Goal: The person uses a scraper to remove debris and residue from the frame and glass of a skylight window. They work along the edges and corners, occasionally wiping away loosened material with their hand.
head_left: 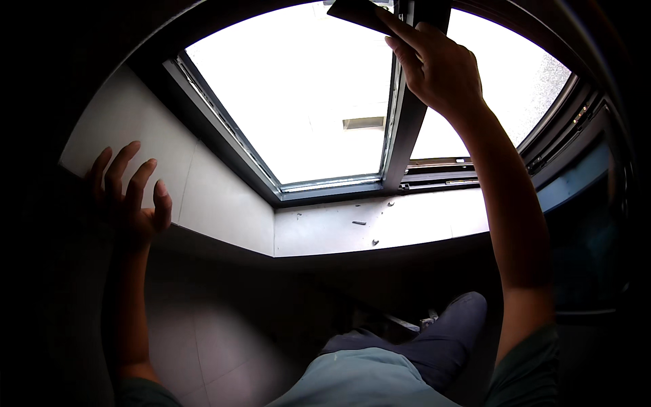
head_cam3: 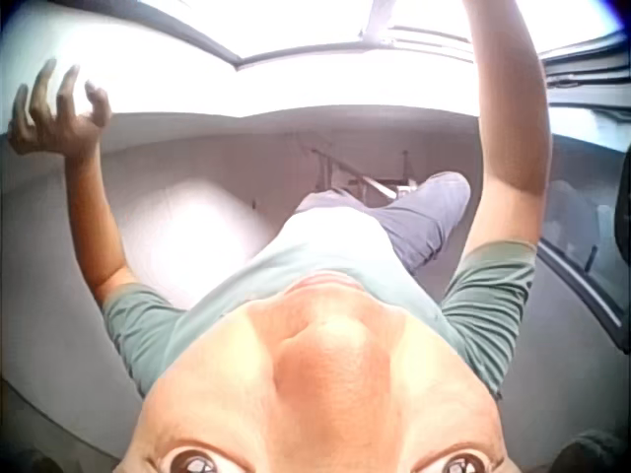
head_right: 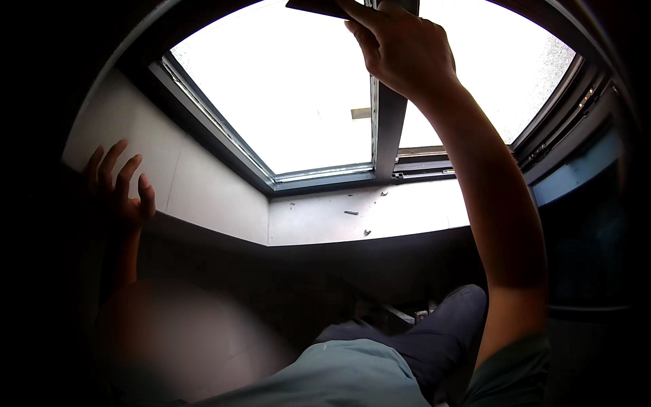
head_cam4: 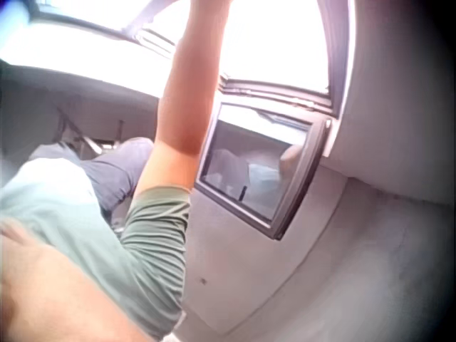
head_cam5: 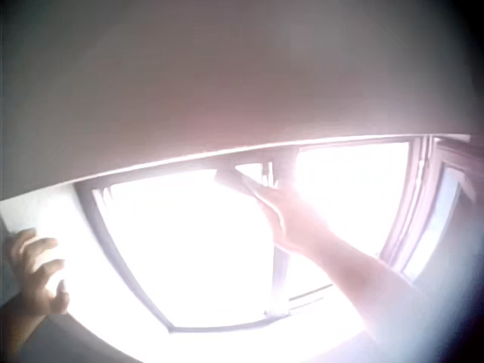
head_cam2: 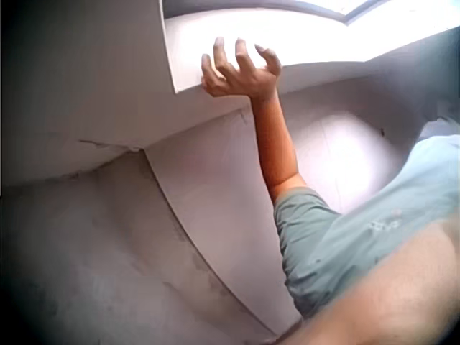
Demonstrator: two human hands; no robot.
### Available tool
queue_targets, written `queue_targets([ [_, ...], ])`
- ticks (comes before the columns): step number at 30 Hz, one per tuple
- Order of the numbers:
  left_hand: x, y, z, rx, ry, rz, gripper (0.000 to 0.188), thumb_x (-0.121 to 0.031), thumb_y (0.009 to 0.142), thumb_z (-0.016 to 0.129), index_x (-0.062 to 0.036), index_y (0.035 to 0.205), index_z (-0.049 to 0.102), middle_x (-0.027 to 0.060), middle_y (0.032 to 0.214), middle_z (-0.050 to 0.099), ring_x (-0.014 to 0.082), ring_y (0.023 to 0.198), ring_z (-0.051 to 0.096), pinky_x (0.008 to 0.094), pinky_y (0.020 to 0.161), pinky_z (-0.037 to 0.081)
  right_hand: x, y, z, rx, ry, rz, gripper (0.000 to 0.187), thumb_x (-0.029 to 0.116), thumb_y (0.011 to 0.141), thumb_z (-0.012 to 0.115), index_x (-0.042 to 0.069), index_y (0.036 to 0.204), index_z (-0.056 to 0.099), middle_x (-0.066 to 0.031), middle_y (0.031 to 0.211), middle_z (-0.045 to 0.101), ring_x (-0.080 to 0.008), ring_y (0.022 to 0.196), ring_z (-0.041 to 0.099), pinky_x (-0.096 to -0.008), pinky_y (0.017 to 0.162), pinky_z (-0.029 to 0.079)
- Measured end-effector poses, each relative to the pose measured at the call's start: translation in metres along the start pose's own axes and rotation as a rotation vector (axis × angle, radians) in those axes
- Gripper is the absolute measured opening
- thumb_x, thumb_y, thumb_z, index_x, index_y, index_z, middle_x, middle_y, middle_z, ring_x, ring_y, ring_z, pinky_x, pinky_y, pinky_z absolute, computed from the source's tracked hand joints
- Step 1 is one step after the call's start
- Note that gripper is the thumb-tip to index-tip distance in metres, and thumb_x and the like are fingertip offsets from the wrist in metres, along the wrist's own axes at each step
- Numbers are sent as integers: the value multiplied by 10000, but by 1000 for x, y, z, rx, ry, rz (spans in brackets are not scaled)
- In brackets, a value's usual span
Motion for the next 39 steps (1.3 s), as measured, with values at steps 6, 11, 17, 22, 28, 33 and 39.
queue_targets([
  [6, -3, 3, -3, 21, 64, 11, 299, -399, 963, 551, -167, 1096, 684, 59, 1328, 647, 302, 1338, 483, 509, 1102, 358, 32, 20, -19, 310, 157, 134, 506, 235, 1115, 426, 268, 1617, 375, -171, 1031, 662, -266, 882, 643, -414, 805, 538],
  [11, -3, 4, -2, 44, 68, 13, 303, -414, 962, 549, -173, 1089, 682, 49, 1321, 650, 292, 1328, 492, 503, 1086, 364, 38, 27, 3, 353, 55, 107, 500, 263, 1113, 430, 275, 1611, 385, -150, 954, 666, -208, 679, 590, -361, 644, 509],
  [17, -6, 6, -4, 73, 73, 26, 317, -410, 983, 546, -161, 1132, 673, 68, 1328, 637, 314, 1320, 505, 506, 1106, 371, 62, 38, -4, 438, 52, 81, 511, 265, 1105, 442, 280, 1612, 374, -122, 904, 668, -157, 531, 520, -309, 505, 447],
  [22, -2, 4, -3, 59, 53, 30, 305, -419, 953, 551, -172, 1089, 667, 58, 1309, 641, 302, 1331, 482, 517, 1103, 355, 80, 43, -5, 287, 132, -32, 533, 187, 1068, 473, 257, 1591, 398, -165, 960, 686, -191, 539, 579, -328, 494, 481],
  [28, -5, 3, 0, 45, 28, 48, 311, -408, 959, 546, -155, 1092, 667, 70, 1312, 635, 309, 1342, 469, 510, 1117, 354, 99, 49, 3, 110, 250, -182, 526, 48, 979, 518, 138, 1498, 514, -209, 1093, 696, -253, 630, 668, -364, 551, 542],
  [33, -6, 2, -3, 45, 18, 34, 307, -431, 938, 560, -178, 1074, 671, 55, 1266, 659, 286, 1334, 470, 505, 1102, 338, 114, 64, 16, 300, 345, -96, 542, 10, 960, 521, 133, 1488, 517, -219, 1160, 688, -255, 687, 702, -354, 576, 588],
  [39, -6, 3, -5, 41, 44, 36, 292, -439, 926, 570, -198, 1054, 674, 36, 1242, 676, 277, 1321, 487, 507, 1109, 315, 129, 61, 16, 136, 341, -165, 501, 3, 955, 532, 116, 1443, 531, -200, 1109, 694, -265, 716, 725, -380, 557, 601],
])
Point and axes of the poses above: each hand's wrist, its own y-axis towards the middle knuckle, its own z-axis out of the palm, x = y × z, the point moved 7 cm from there along y, towards the middle knuckle
